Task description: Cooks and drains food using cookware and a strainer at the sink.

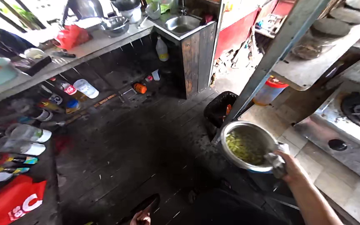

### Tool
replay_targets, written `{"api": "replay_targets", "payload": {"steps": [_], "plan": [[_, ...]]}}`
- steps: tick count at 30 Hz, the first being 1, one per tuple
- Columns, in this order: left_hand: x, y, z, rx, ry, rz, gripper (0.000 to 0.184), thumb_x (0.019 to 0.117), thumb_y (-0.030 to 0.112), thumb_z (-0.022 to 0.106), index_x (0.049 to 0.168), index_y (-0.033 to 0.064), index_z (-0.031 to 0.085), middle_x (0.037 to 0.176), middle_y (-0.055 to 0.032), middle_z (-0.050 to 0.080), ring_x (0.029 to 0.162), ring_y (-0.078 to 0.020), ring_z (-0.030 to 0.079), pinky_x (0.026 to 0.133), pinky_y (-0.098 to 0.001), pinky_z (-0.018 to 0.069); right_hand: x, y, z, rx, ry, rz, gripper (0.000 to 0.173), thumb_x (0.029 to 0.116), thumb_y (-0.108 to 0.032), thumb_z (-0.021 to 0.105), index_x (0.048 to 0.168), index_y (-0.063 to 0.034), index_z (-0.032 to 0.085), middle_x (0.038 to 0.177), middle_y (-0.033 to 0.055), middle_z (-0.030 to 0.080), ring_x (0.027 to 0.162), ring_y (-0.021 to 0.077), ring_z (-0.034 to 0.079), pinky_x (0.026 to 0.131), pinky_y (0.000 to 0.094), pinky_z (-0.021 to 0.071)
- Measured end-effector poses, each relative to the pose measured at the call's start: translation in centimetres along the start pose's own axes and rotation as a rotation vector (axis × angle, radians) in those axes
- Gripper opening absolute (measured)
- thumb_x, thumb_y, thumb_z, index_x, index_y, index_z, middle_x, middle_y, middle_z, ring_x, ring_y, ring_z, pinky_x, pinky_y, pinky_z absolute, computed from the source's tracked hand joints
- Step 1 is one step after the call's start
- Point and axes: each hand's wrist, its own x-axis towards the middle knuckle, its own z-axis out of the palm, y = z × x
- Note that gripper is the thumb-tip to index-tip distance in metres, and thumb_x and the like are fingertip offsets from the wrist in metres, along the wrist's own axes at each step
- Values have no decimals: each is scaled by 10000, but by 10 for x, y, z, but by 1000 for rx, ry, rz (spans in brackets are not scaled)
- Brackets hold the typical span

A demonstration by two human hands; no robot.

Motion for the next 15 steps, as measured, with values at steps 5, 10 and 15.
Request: {"api": "replay_targets", "payload": {"steps": [5, 10, 15], "plan": [[54, 41, 70, -146, -222, -156, 435, 1029, 165, 238, 855, 29, 613, 595, -6, 588, 404, -30, 520, 403, -124, 464, 15, -4, 141, -71, -205, 56, 95, 1024, -116, 506, 946, -74, 539, 534, -30, 473, 375, 40, 410, 348, 201, 366], [90, 72, 179, 221, -293, -72, 364, 1103, 247, 310, 909, 112, 586, 607, 47, 589, 441, -18, 570, 419, -133, 499, 74, -45, 261, 52, -301, -35, 122, 1034, -111, 515, 1138, -56, 544, 717, 9, 579, 529, 73, 548, 466, 238, 479], [146, 93, 332, 729, -37, 10, 202, 1094, 238, 449, 992, 110, 567, 604, 67, 487, 424, 1, 467, 391, -139, 430, 152, -115, 350, 86, -245, -137, 115, 1044, -99, 502, 1125, -34, 551, 741, 18, 582, 560, 84, 559, 510, 256, 507]]}}
